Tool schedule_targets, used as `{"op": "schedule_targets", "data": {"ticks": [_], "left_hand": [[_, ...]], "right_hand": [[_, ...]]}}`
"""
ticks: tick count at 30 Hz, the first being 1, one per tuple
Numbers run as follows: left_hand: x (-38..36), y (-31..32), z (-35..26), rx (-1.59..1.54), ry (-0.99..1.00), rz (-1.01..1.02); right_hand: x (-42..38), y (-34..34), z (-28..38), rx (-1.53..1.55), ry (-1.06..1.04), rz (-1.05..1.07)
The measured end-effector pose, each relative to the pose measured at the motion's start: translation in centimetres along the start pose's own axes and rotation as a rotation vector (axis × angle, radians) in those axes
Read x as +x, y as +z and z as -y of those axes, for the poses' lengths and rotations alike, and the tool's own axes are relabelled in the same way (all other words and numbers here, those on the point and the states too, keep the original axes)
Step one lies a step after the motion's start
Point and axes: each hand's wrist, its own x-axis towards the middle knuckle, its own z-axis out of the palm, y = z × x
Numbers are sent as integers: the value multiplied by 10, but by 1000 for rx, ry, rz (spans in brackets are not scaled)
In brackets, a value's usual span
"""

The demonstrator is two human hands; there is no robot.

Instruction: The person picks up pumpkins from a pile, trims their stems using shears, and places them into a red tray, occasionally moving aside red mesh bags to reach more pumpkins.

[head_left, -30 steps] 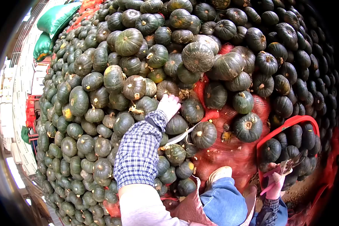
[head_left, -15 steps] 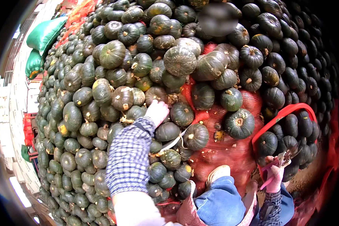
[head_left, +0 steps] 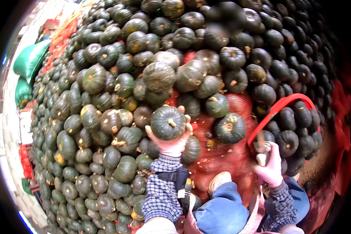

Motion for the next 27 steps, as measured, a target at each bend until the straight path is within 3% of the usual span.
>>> {"op": "schedule_targets", "data": {"ticks": [1, 2, 5, 6, 9, 11, 13, 14, 17, 18, 23, 25, 26, 27], "left_hand": [[6, -6, 20, -211, -83, -9], [9, -11, 37, -201, -131, 19], [5, -5, 73, -15, -292, -26], [1, -2, 87, -229, -303, -30], [-2, 3, 106, -36, -285, -107], [-5, 10, 106, -150, -297, -67], [-10, 19, 98, -253, -380, -176], [-9, 14, 96, -76, -429, -24], [-13, 8, 94, 128, -371, -83], [-14, 3, 90, 71, -430, 53], [-20, 12, 86, 48, -485, 67], [-22, 23, 89, 41, -507, -289], [-23, 16, 88, 11, -537, -271], [-20, 25, 89, -111, -557, -459]], "right_hand": [[10, 1, 13, -166, -185, -57], [20, 2, 33, -287, -314, -151], [37, 3, 45, -410, -413, -162], [38, 3, 48, -450, -386, -130], [44, 6, 53, -505, -380, -79], [51, 4, 54, -559, -494, -56], [58, -7, 51, -567, -493, 35], [63, -11, 52, -578, -540, 46], [73, -20, 60, -596, -620, 89], [76, -23, 62, -618, -626, 125], [90, -30, 65, -705, -738, 155], [94, -32, 69, -717, -758, 190], [96, -33, 67, -738, -779, 217], [97, -34, 66, -759, -802, 244]]}}
